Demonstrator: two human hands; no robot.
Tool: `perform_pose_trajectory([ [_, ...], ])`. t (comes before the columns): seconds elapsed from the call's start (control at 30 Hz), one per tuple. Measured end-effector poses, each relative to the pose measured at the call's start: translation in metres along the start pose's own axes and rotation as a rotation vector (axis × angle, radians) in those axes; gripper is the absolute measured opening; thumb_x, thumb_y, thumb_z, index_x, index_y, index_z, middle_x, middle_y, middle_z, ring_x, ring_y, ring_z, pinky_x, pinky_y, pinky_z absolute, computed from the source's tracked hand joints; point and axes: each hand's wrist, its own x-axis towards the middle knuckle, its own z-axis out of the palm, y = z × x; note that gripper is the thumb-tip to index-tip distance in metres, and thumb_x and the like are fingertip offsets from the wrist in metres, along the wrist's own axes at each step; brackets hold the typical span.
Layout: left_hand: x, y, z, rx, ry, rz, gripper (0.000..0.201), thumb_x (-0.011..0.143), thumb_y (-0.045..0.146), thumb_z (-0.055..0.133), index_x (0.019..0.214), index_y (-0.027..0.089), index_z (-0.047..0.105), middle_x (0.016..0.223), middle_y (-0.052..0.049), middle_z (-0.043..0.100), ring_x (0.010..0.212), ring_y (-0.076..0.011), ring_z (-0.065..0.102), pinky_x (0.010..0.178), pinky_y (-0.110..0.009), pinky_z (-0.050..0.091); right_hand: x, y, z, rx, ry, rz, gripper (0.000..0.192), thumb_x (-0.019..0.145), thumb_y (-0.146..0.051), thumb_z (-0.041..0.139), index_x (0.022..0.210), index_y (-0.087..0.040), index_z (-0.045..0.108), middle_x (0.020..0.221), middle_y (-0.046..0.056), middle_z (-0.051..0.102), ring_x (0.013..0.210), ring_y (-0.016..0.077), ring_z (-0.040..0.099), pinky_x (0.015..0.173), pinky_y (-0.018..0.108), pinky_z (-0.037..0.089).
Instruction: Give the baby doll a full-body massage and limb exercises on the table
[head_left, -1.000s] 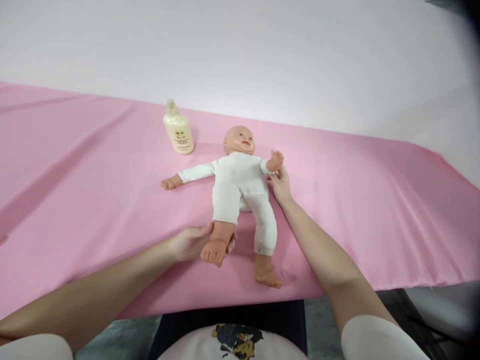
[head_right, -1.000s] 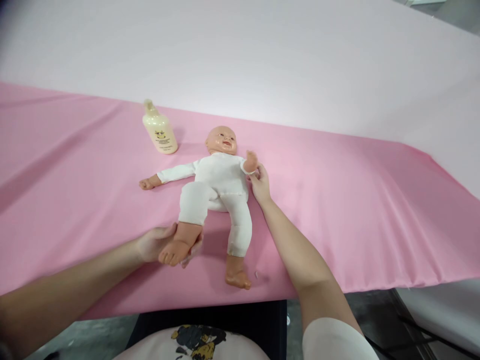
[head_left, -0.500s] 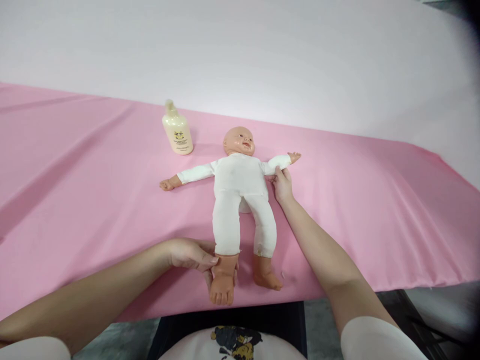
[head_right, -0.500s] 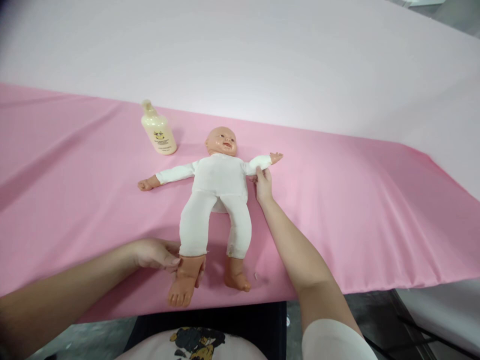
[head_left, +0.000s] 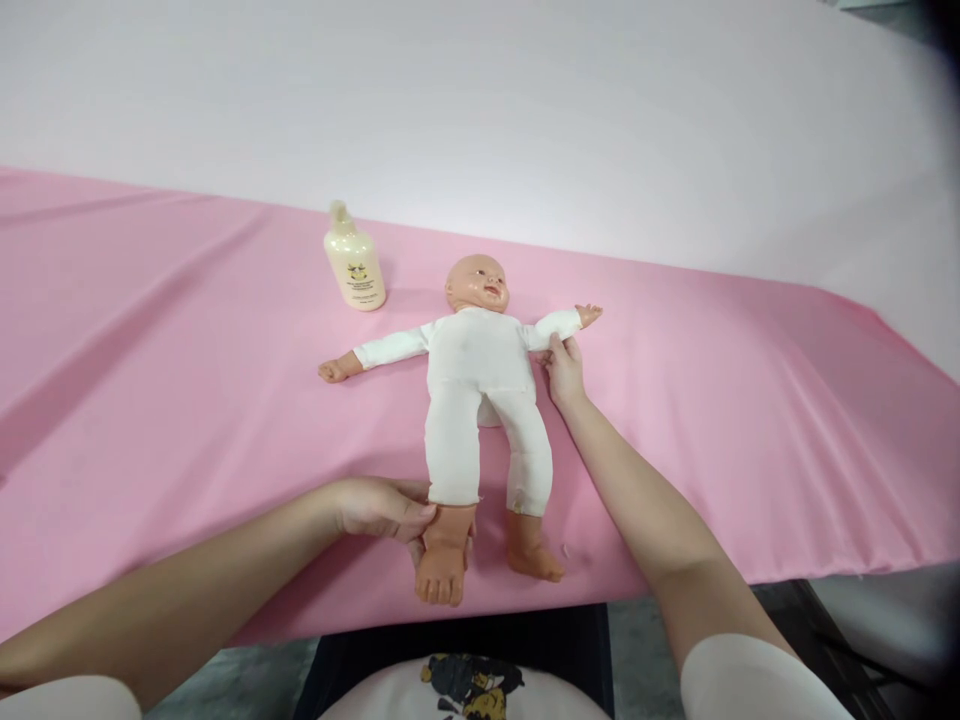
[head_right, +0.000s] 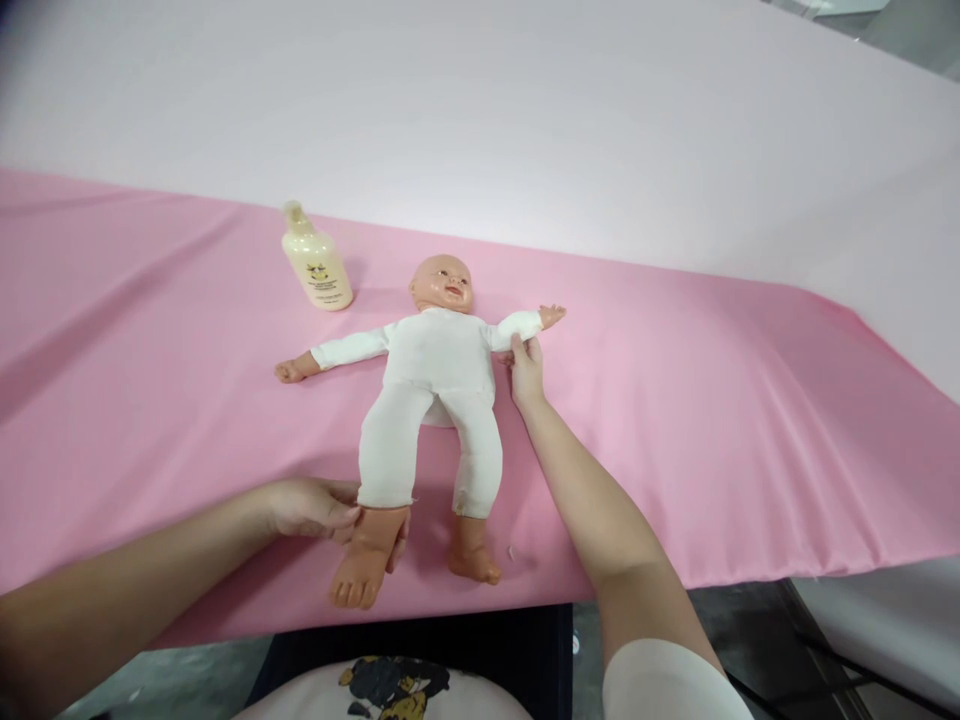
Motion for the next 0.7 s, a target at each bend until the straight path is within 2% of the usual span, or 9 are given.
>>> perform_pose_trajectory([
  [0.17, 0.003, -0.001, -0.001, 0.0, -0.001, 0.036, 0.065, 0.085, 0.062, 0.06, 0.128, 0.015, 0.056, 0.112, -0.013, 0.068, 0.1, -0.0257, 0.065, 0.083, -0.036, 0.054, -0.002, -0.002, 0.001, -0.024, 0.002, -0.026, 0.04, 0.078, -0.054, 0.07, 0.101, -0.024, 0.057, 0.081, -0.004, 0.062, 0.059, 0.0087, 0.053, 0.056, 0.023, 0.047],
  [0.27, 0.004, -0.002, -0.002, 0.0, -0.001, 0.045, 0.065, 0.085, 0.062, 0.059, 0.129, 0.014, 0.055, 0.107, -0.013, 0.069, 0.097, -0.0251, 0.066, 0.08, -0.035, 0.054, -0.003, -0.003, 0.002, -0.03, -0.01, -0.04, 0.039, 0.079, -0.053, 0.069, 0.102, -0.024, 0.057, 0.087, -0.003, 0.063, 0.062, 0.0083, 0.054, 0.058, 0.023, 0.048],
  [0.5, 0.002, -0.004, -0.003, -0.027, 0.02, 0.065, 0.061, 0.086, 0.061, 0.059, 0.126, 0.014, 0.057, 0.102, -0.012, 0.069, 0.095, -0.0254, 0.067, 0.078, -0.034, 0.053, -0.007, -0.008, 0.005, -0.042, -0.007, -0.042, 0.039, 0.078, -0.053, 0.069, 0.099, -0.023, 0.056, 0.086, -0.003, 0.062, 0.062, 0.009, 0.053, 0.06, 0.023, 0.049],
  [0.7, 0.003, -0.003, -0.004, -0.042, 0.028, 0.125, 0.059, 0.087, 0.063, 0.057, 0.118, 0.012, 0.059, 0.101, -0.012, 0.067, 0.09, -0.0224, 0.064, 0.075, -0.031, 0.05, -0.014, -0.012, 0.007, -0.125, -0.074, -0.15, 0.032, 0.085, -0.051, 0.063, 0.104, -0.027, 0.055, 0.095, -0.001, 0.062, 0.068, 0.011, 0.056, 0.067, 0.026, 0.051],
])
